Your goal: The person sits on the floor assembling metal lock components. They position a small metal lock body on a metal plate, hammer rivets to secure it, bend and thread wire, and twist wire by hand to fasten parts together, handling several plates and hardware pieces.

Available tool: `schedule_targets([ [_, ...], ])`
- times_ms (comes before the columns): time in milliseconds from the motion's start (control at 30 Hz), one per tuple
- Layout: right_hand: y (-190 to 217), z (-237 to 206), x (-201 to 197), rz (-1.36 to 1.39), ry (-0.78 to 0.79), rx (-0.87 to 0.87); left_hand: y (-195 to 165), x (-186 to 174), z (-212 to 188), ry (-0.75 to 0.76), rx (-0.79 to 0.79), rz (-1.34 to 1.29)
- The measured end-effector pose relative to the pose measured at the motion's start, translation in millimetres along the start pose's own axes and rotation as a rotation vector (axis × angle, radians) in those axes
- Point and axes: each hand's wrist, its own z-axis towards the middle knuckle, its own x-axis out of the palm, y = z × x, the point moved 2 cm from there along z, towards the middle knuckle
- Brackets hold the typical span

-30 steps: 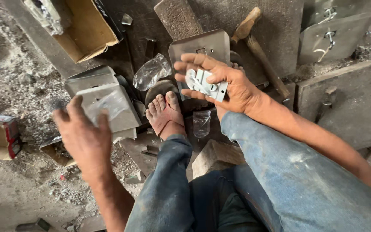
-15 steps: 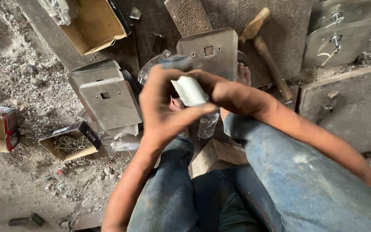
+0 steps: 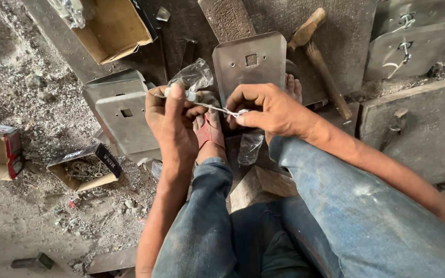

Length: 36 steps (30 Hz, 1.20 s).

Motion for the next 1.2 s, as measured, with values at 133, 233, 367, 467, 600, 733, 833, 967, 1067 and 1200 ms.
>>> schedule_targets([
  [133,-1,0,-1,0.051,0.007,0.02,6,-3,1,-0.001,-0.066,0.02],
  [233,-7,1,-2,0.081,-0.016,-0.035,3,-3,-8,0.086,-0.089,-0.111],
  [367,-18,2,-4,0.202,-0.025,-0.08,-6,0,-14,0.279,0.035,0.302],
  [467,-23,2,-5,0.325,0.01,-0.057,-12,8,-19,0.451,0.058,0.632],
  [600,-25,2,-5,0.457,0.05,0.02,-24,21,-28,0.517,0.181,0.923],
  [733,-26,2,-4,0.589,0.073,0.069,-41,35,-39,0.54,0.782,1.179],
  [833,-26,4,-3,0.6,0.076,0.06,-39,36,-41,0.476,0.616,0.998],
  [967,-26,6,-2,0.559,0.046,0.036,-32,37,-40,0.466,0.78,1.086],
  [1067,-25,7,0,0.566,0.054,0.034,-30,36,-39,0.427,0.821,1.142],
  [1200,-24,8,0,0.526,0.052,0.027,-31,37,-41,0.444,0.845,1.105],
])
